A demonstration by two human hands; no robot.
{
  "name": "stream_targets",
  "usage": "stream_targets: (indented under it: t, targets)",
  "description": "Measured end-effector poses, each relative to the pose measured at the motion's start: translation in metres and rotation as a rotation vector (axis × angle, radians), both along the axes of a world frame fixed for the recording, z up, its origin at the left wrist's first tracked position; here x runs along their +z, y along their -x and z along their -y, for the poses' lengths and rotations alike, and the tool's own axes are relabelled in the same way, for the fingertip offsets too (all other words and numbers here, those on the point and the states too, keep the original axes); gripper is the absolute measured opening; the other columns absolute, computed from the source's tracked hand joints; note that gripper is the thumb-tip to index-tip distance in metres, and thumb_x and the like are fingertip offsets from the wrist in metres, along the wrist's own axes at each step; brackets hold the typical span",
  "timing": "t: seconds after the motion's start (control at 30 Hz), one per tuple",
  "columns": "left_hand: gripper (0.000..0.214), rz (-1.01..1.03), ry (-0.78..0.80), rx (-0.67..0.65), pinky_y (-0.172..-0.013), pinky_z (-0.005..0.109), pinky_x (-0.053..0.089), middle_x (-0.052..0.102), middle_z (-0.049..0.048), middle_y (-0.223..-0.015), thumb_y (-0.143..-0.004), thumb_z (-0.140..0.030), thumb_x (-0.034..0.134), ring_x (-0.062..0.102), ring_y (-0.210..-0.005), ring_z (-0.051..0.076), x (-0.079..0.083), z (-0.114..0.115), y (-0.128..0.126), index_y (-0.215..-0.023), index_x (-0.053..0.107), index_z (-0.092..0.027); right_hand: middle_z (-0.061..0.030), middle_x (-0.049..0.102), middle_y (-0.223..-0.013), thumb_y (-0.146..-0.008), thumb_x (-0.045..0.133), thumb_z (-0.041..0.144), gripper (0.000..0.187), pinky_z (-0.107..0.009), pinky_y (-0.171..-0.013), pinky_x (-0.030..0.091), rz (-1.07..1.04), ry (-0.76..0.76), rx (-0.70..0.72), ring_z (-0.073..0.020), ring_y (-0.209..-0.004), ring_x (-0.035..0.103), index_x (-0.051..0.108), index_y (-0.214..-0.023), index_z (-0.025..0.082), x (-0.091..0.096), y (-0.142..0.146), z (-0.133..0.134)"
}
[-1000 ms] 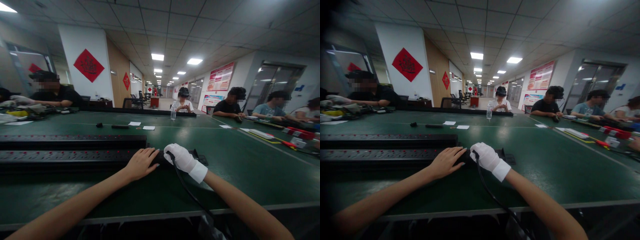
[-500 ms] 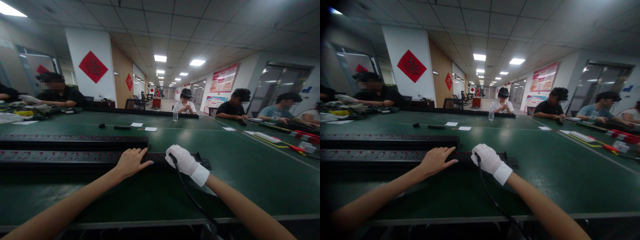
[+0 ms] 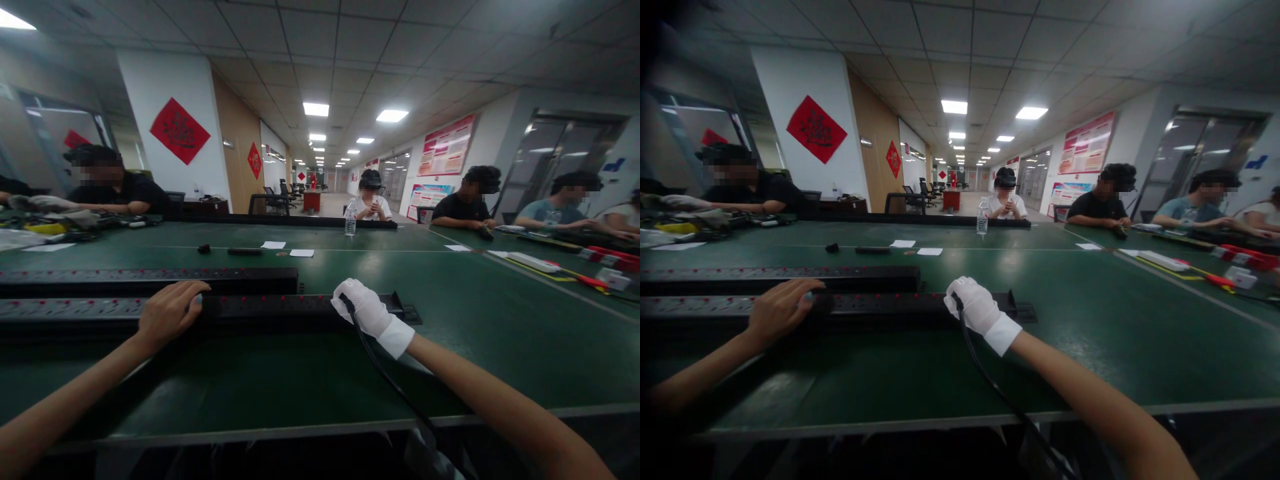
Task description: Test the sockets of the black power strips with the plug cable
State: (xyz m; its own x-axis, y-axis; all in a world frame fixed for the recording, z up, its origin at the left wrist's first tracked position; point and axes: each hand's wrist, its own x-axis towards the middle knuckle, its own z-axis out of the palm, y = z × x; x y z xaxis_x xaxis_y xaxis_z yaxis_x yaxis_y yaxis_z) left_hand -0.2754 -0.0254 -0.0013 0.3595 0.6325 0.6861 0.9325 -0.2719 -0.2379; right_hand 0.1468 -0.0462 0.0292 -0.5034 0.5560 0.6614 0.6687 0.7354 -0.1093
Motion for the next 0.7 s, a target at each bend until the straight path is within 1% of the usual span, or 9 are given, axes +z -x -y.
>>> stream_targets:
  t: [0.07, 0.17, 0.33, 0.43, 0.57, 0.63, 0.7]
  targets:
    - [0.031, 0.014, 0.027, -0.003, -0.088, 0.034, 0.04, 0.056, -0.0025, -0.104, -0.087, -0.033, 0.022, 0.051, -0.101, 0.017, -0.001, -0.006, -0.002, -0.104, 0.044, -0.02, -0.0032, 0.056, -0.081, -0.08, 0.05, 0.018, 0.003, -0.029, -0.07, 0.044, -0.008, -0.009, -0.028, -0.015, -0.076, 0.052, 0.052, -0.08, 0.02, -0.001, 0.002, -0.007]
    - [0.034, 0.021, 0.071, -0.024, -0.088, 0.032, 0.039, 0.056, -0.0028, -0.101, -0.088, -0.032, 0.018, 0.051, -0.099, 0.016, 0.004, -0.011, -0.008, -0.102, 0.046, -0.018, -0.003, 0.054, -0.079, -0.081, 0.05, 0.021, 0.003, -0.028, -0.068, 0.044, -0.017, -0.015, -0.057, -0.0148, -0.074, 0.051, 0.051, -0.078, 0.02, -0.004, 0.006, -0.015]
    - [0.037, -0.029, 0.145, -0.033, -0.089, 0.029, 0.038, 0.055, -0.0008, -0.103, -0.09, -0.028, 0.015, 0.049, -0.101, 0.014, 0.017, -0.007, -0.017, -0.102, 0.048, -0.014, -0.0028, 0.053, -0.08, -0.082, 0.05, 0.023, 0.004, -0.028, -0.068, 0.043, -0.009, -0.012, -0.077, -0.015, -0.075, 0.05, 0.051, -0.079, 0.021, -0.007, 0.007, -0.023]
    - [0.04, -0.049, 0.156, -0.028, -0.09, 0.029, 0.036, 0.054, -0.0003, -0.102, -0.09, -0.027, 0.014, 0.048, -0.102, 0.013, 0.02, -0.008, -0.017, -0.103, 0.048, -0.011, -0.0032, 0.052, -0.081, -0.082, 0.051, 0.024, 0.004, -0.028, -0.068, 0.042, -0.008, -0.011, -0.088, -0.0152, -0.075, 0.05, 0.051, -0.079, 0.02, -0.006, 0.01, -0.024]
    - [0.042, -0.044, 0.147, -0.049, -0.09, 0.03, 0.037, 0.055, 0.0022, -0.101, -0.089, -0.029, 0.016, 0.049, -0.101, 0.015, 0.012, -0.026, -0.007, -0.103, 0.051, -0.01, -0.0034, 0.053, -0.081, -0.081, 0.051, 0.023, 0.004, -0.027, -0.069, 0.041, 0.01, -0.009, -0.1, -0.0149, -0.075, 0.049, 0.051, -0.079, 0.02, -0.005, 0.013, -0.027]
    - [0.041, -0.025, 0.115, -0.065, -0.087, 0.031, 0.039, 0.058, 0.0049, -0.098, -0.087, -0.033, 0.022, 0.051, -0.098, 0.018, 0.005, -0.038, -0.001, -0.099, 0.054, -0.012, -0.0033, 0.053, -0.08, -0.081, 0.051, 0.023, 0.004, -0.026, -0.068, 0.04, 0.041, -0.011, -0.102, -0.0146, -0.075, 0.049, 0.051, -0.079, 0.019, -0.003, 0.012, -0.027]
    - [0.038, -0.035, 0.117, -0.086, -0.085, 0.032, 0.04, 0.06, 0.0064, -0.099, -0.085, -0.036, 0.027, 0.053, -0.097, 0.021, -0.001, -0.048, 0.003, -0.097, 0.056, -0.015, -0.0032, 0.053, -0.08, -0.082, 0.051, 0.024, 0.005, -0.025, -0.068, 0.04, 0.082, -0.024, -0.113, -0.0143, -0.075, 0.049, 0.052, -0.081, 0.019, -0.002, 0.01, -0.027]
